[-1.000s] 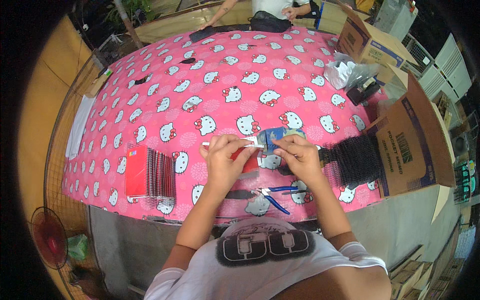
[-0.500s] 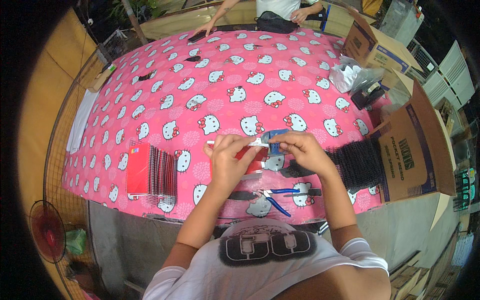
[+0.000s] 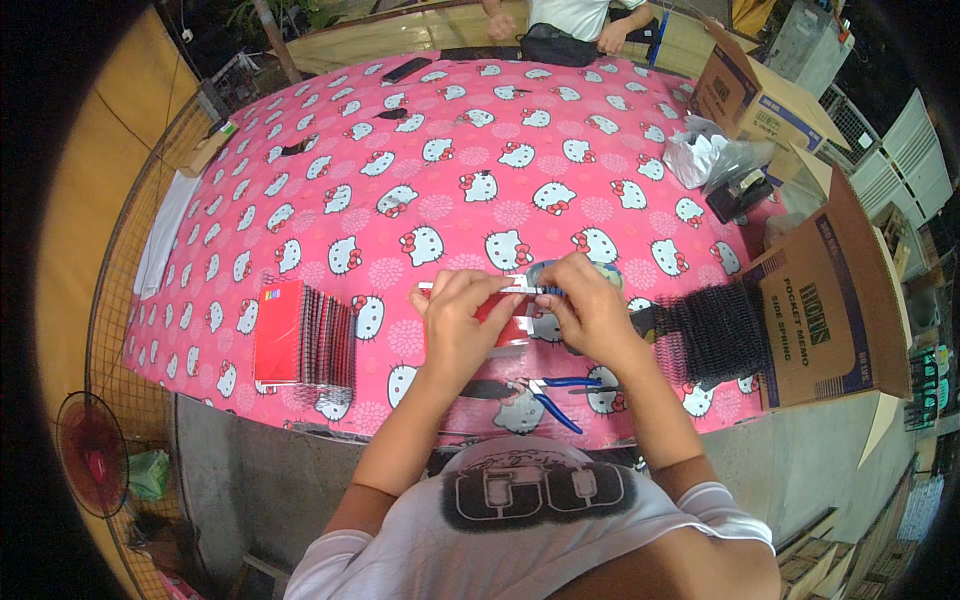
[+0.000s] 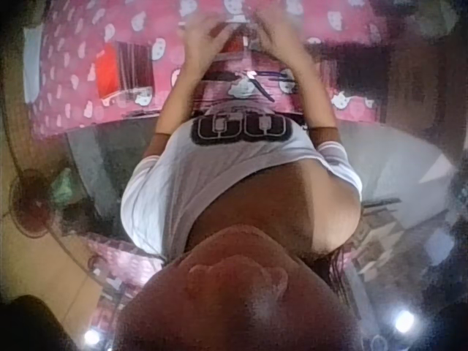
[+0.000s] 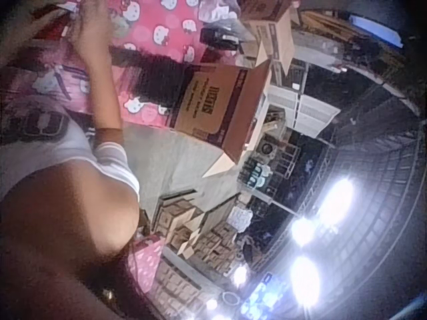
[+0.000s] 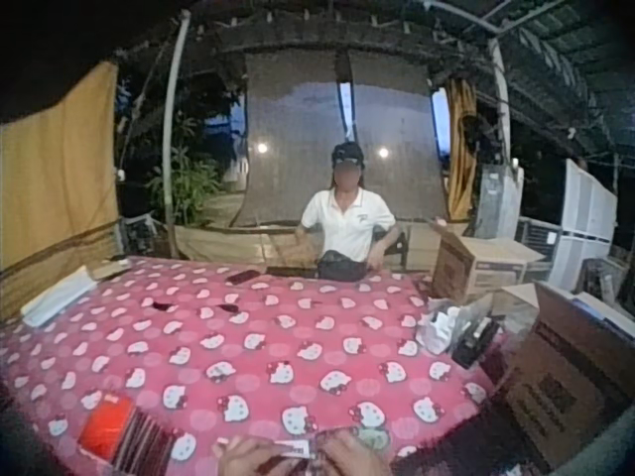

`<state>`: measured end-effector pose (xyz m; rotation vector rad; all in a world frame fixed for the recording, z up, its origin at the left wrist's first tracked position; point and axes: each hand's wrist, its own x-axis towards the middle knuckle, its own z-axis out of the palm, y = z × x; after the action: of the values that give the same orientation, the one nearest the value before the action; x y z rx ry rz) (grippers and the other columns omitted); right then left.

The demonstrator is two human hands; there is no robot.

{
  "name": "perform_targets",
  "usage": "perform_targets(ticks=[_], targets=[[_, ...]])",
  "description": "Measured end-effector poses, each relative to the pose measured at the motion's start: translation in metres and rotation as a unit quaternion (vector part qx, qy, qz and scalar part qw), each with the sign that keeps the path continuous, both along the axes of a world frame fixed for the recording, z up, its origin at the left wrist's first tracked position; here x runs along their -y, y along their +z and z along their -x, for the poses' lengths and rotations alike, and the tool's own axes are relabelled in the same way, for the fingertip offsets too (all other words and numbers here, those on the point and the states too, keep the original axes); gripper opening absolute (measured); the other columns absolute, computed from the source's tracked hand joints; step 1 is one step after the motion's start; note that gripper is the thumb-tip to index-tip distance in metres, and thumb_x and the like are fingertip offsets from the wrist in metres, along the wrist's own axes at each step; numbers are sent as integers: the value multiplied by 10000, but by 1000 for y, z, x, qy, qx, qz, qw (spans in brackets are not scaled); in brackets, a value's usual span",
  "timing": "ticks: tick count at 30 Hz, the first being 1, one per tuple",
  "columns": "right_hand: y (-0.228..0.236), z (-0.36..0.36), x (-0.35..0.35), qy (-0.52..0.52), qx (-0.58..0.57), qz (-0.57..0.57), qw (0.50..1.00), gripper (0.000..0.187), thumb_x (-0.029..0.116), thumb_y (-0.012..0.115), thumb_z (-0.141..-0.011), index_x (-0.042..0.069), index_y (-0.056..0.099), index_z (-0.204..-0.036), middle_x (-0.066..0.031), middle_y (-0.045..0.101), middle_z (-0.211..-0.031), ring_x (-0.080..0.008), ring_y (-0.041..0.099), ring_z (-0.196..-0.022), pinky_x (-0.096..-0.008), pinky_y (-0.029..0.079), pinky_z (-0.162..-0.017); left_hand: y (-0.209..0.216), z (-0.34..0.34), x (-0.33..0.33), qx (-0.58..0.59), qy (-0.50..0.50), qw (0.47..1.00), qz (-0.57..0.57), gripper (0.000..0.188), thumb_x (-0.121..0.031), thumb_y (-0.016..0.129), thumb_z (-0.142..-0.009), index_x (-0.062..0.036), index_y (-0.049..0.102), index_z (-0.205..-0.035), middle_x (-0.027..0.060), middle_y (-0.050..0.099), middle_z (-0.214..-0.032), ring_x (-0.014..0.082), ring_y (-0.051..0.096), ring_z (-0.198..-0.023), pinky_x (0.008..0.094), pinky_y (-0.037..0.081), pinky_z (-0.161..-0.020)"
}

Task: The person assembles notebooks by threading black plastic coils through the holes of red covers and paper sheets, then uses blue pliers to trim and secure the coil ends.

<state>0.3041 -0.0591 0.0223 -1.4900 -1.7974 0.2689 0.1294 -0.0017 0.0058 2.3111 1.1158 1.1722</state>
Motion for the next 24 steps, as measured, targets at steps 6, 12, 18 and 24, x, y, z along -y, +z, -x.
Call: perform_targets(ticks=[6,12,18,24], targets=[[6,6,-3,-30,14,-9,999,128,100,621,-816,34,590,-922,-127,567,-841,-306,583,-809,-371,462,-688,0,0,-1,5,-6,1000,-10,175,-202,763,-702,-159,713,-865,-36,622,-840,143,529,-847,414,239,-803],[12,12,-3,-19,41,-36,998,96,113,594,-846,40,595,-909,-124,557,-783,-308,582,-764,-372,466,-653,0,1,0,-13,-5,1000,-4,217,-205,762,-693,-154,718,-899,-18,638,-865,153,543,-870,391,262,-802],[9,-19,-19,72,-49,123,989,250,130,603,-851,33,606,-1081,-134,637,-959,-227,618,-827,-331,488,-740,-5,13,-1,-18,-9,1000,3,233,-223,765,-688,-155,718,-906,-14,640,-873,162,544,-878,399,283,-803],[-79,-112,-22,-54,226,205,951,418,270,709,-740,17,573,-1044,-191,632,-955,-335,617,-891,-396,502,-761,-3,9,-5,33,-34,998,-39,258,-252,795,-657,-118,696,-855,37,630,-884,244,527,-997,419,298,-894]])
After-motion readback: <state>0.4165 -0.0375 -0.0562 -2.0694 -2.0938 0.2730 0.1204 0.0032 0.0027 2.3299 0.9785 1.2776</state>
